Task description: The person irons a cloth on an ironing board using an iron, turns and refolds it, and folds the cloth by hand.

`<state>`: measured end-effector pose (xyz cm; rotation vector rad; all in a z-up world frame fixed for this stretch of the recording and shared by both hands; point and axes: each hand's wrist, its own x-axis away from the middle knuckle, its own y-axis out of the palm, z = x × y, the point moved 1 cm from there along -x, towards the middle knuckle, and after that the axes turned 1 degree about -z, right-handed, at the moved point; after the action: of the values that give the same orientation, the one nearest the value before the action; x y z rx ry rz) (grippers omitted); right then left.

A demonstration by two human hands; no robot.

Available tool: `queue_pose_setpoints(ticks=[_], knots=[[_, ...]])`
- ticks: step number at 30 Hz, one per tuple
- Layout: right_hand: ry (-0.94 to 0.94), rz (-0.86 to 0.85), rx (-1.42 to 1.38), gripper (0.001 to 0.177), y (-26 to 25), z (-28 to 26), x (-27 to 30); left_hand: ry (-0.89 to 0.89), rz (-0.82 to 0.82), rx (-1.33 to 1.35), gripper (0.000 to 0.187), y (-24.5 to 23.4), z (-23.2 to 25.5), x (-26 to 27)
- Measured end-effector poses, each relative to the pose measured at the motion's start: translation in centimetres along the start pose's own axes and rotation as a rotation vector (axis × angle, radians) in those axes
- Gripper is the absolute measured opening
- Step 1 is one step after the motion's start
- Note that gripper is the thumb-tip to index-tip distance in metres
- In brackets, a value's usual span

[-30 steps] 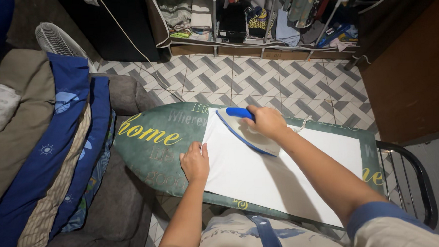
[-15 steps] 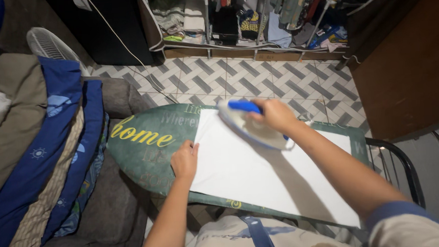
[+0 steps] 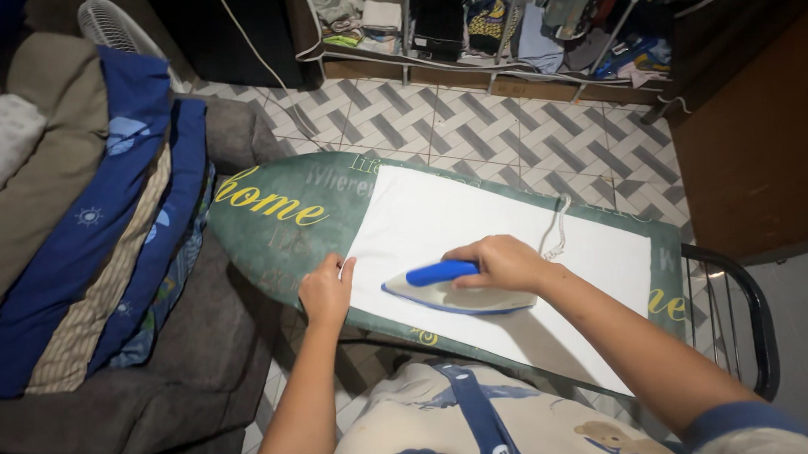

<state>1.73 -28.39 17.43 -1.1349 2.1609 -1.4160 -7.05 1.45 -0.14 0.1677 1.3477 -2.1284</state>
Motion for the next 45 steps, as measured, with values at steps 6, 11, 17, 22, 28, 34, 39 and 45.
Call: queue_pose_setpoints(ticks=[6,11,17,22,28,34,39,45], knots=[[0.214,0.139,0.045,0.037,1.6,-0.3,-1.9,-0.039,-0.038,0.012,0.03,-0.7,-0.2,0.4],[-0.121,-0.008,0.044,0.046,1.2,-0.1,-1.8,-0.095,-0.122,-0.071,0.029,-0.8,-0.1,-0.3],[0.168,0.172,0.086,0.039,2.3,-0.9,-4.0,-0.108,-0.126,-0.066,0.027,-0.6,-0.2,-0.1],[-0.059,0.009,0.15,0.042,2.2,-1.2,-4.3,-0.164,-0.171,-0.065,0.027,-0.7,-0.3,0.1],[0.104,0.274,0.032,0.038,1.0,-1.2,-3.8,-0.168,-0.193,-0.048,0.031,-0.8,-0.9,-1.3],[-0.135,0.067,0.093,0.053,3.9,-3.0,0.4,-0.232,-0.324,0.106,0.034,-2.5,-0.6,-2.4],[-0.03,0.117,0.019,0.049,5.0,-4.2,0.9,-0.303,-0.292,0.096,0.034,-2.8,-0.1,-1.5],[-0.026,0.108,0.052,0.048,4.8,-5.0,-0.6,-0.295,-0.278,0.121,0.033,-2.8,-0.4,-1.4]])
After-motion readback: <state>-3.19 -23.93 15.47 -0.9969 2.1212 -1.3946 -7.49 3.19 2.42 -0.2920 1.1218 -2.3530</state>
